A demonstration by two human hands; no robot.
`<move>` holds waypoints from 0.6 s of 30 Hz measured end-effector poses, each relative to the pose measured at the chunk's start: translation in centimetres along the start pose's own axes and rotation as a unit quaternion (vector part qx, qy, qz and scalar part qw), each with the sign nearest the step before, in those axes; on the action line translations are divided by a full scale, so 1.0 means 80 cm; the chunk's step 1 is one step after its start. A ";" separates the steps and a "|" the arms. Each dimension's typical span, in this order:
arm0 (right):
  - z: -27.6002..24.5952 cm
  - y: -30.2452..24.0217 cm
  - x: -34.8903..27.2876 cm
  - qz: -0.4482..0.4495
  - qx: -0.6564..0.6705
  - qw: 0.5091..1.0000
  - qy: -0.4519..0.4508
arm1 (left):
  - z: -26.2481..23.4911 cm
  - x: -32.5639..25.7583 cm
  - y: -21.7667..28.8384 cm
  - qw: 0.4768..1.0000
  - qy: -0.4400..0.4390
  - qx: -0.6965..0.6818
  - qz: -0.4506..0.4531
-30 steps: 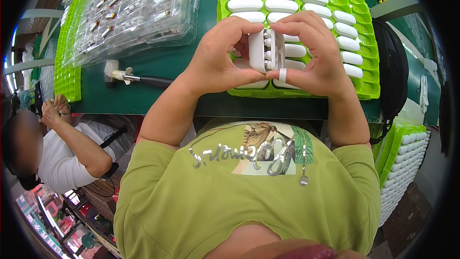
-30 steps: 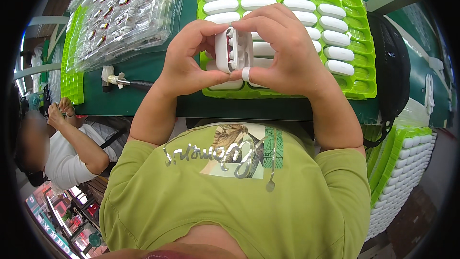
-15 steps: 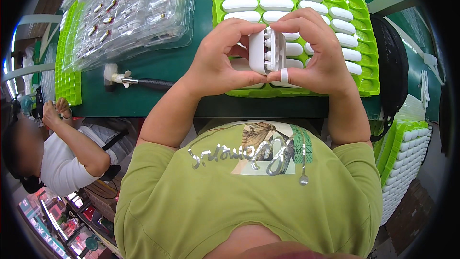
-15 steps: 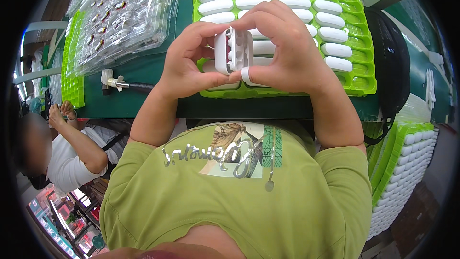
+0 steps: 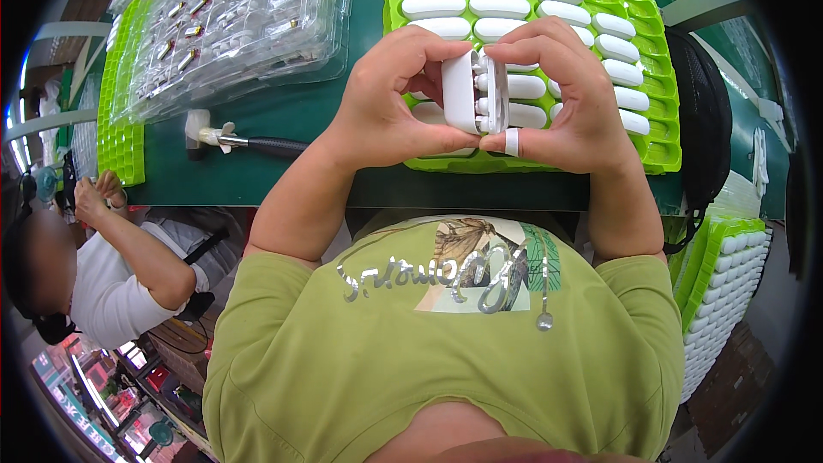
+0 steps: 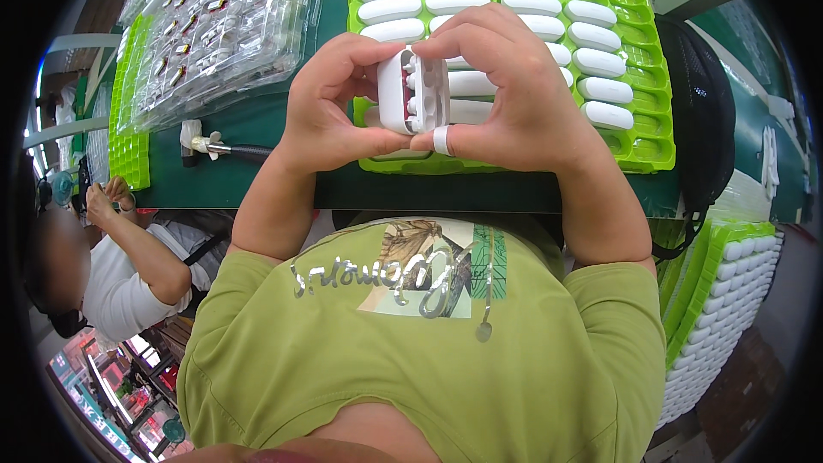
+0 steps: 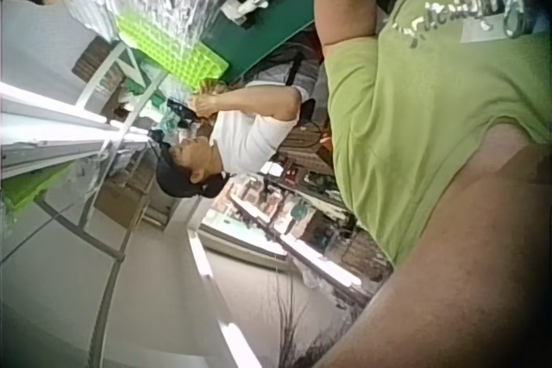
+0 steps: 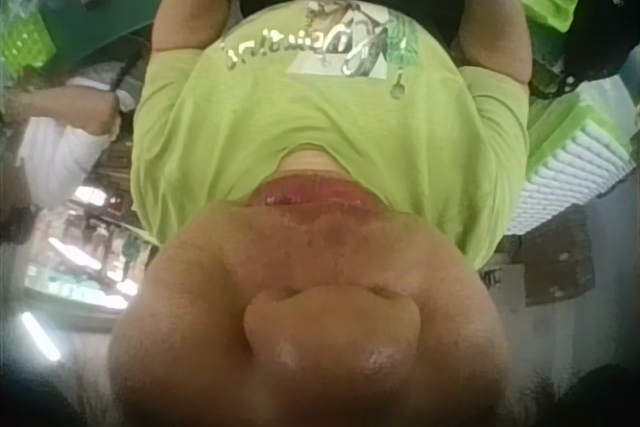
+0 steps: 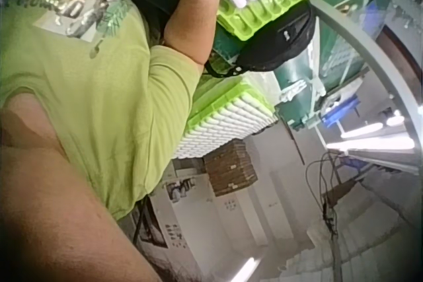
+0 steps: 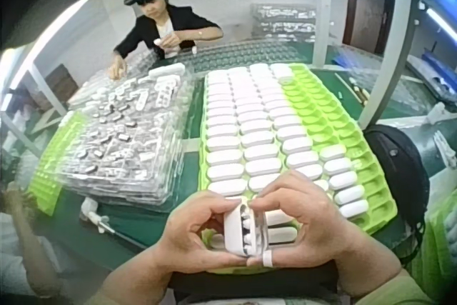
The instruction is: The person repeatedly picks up white plastic casing halves and small internal components from a green tray. They insert the components into the casing, close the halves together, and place the assembled units into a clear plastic packaging tray. The process is repetitive and involves handling multiple identical units.
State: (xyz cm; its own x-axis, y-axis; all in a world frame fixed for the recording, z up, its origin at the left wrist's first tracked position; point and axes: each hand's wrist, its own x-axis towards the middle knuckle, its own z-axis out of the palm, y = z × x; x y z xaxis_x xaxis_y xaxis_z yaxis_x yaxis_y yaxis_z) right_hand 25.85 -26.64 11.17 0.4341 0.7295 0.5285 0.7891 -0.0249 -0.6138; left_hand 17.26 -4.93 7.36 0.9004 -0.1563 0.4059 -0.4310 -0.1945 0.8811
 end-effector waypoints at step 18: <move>0.008 0.004 -0.005 0.031 0.054 0.998 0.029 | 0.000 0.001 0.001 1.000 0.008 -0.022 -0.011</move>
State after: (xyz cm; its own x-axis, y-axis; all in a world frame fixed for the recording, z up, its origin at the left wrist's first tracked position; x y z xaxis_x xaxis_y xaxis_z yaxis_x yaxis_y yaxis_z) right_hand 25.63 -26.52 10.40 0.5076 0.6879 0.5188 0.7100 0.0072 -0.7042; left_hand 17.32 -4.94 7.47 0.9105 -0.1363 0.3905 -0.4089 -0.1557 0.8992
